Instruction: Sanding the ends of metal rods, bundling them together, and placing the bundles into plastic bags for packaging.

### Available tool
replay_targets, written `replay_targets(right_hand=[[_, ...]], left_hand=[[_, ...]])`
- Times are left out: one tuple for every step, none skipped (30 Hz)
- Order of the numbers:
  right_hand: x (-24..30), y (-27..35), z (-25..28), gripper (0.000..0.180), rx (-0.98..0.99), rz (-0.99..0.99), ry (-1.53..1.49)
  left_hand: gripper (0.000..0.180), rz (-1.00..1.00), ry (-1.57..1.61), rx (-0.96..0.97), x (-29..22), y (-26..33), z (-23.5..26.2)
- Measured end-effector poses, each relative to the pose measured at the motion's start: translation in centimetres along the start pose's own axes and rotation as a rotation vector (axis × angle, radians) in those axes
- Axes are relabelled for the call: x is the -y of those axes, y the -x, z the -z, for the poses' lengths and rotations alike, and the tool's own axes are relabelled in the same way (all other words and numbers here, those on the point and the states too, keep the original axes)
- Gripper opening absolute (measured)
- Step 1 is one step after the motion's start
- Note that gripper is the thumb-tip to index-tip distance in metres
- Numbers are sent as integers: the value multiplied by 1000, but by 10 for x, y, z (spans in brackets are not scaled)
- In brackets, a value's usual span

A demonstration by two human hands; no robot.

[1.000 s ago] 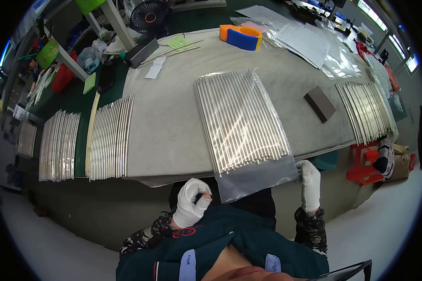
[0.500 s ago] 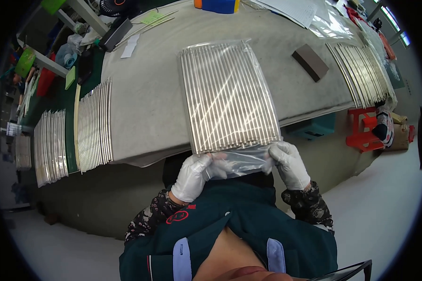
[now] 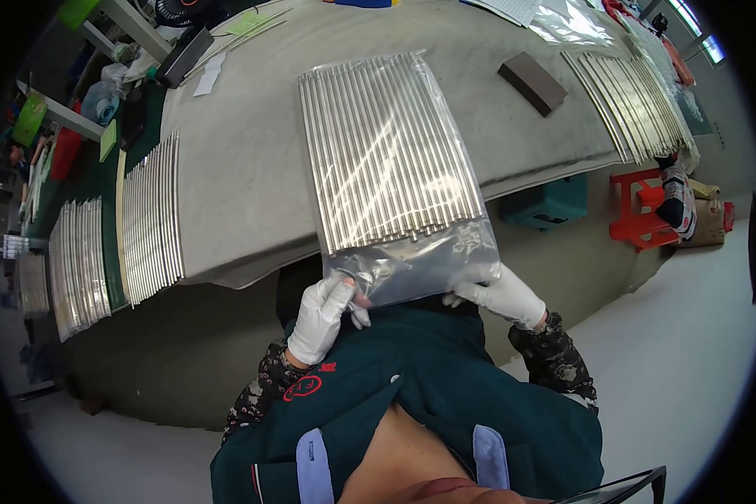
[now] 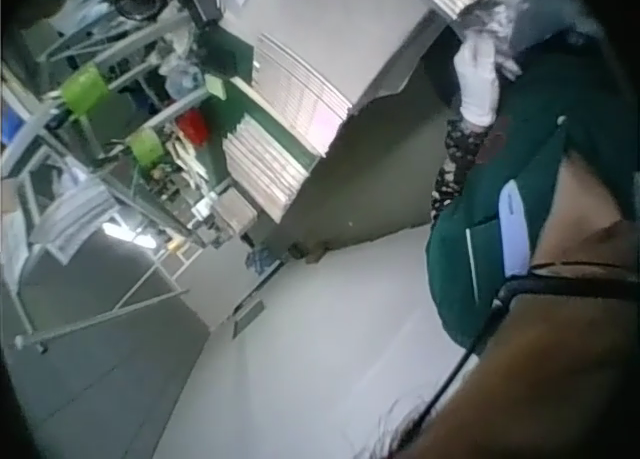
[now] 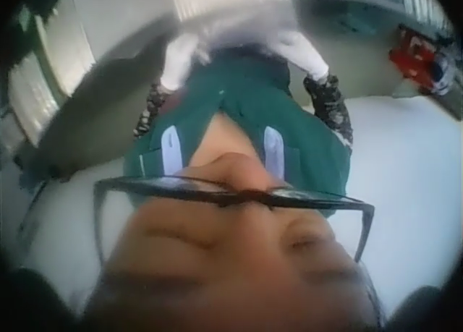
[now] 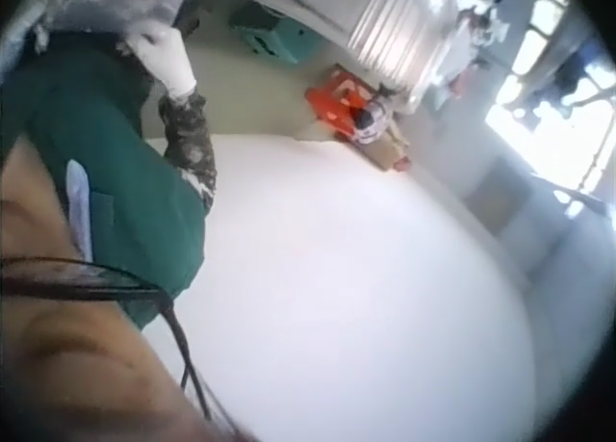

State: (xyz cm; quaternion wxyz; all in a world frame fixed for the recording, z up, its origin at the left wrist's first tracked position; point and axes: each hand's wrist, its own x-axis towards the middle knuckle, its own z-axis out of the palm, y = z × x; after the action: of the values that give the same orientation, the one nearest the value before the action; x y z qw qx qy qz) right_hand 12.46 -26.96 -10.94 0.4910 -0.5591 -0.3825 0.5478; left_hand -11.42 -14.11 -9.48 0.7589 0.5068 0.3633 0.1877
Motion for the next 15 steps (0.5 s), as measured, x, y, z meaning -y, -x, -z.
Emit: replay_targets(right_hand=[[-2, -2, 0, 17, 127, 49, 374], [-3, -5, -3, 17, 189, 257, 648], [-2, -16, -15, 18, 218, 465, 585], [11, -33, -25, 19, 131, 313, 435], [25, -49, -31, 20, 39, 157, 291], [30, -64, -31, 21, 47, 89, 361], [32, -73, -30, 23, 53, 22, 430], [36, -68, -29, 25, 41, 19, 568], [5, -67, -19, 26, -42, 560, 600], [-26, -67, -3, 27, 11, 651, 530], [-44, -65, 9, 28, 63, 741, 461], [-16, -51, 9, 32, -89, 317, 178], [18, -36, 10, 36, -229, -108, -108], [27, -32, 26, 44, -250, -208, -303], [33, -30, 21, 46, -325, -194, -663]], left_hand=[[40, -5, -33, 54, -1, 1, 1], [43, -19, -23, 10, -3, 2, -4], [43, -22, -25, 8, -4, 3, -5], [43, -48, -26, 24, -6, 0, -5], [44, -73, -20, 50, -7, -2, -4], [44, -81, -26, 52, -8, -3, -5], [45, -80, -16, 22, -10, -4, -7], [45, -81, -6, -7, -12, -6, -8], [45, -94, -11, -1, -18, -5, -3], [45, -13, -128, 94, -24, -4, 5], [45, 69, -248, 190, -28, -2, 15], [45, 23, -375, 144, -34, 5, 25], [45, -84, -448, 98, -38, 8, 34], [44, -157, -500, 62, -51, 7, 40], [44, -228, -552, 27, -66, 6, 41]])
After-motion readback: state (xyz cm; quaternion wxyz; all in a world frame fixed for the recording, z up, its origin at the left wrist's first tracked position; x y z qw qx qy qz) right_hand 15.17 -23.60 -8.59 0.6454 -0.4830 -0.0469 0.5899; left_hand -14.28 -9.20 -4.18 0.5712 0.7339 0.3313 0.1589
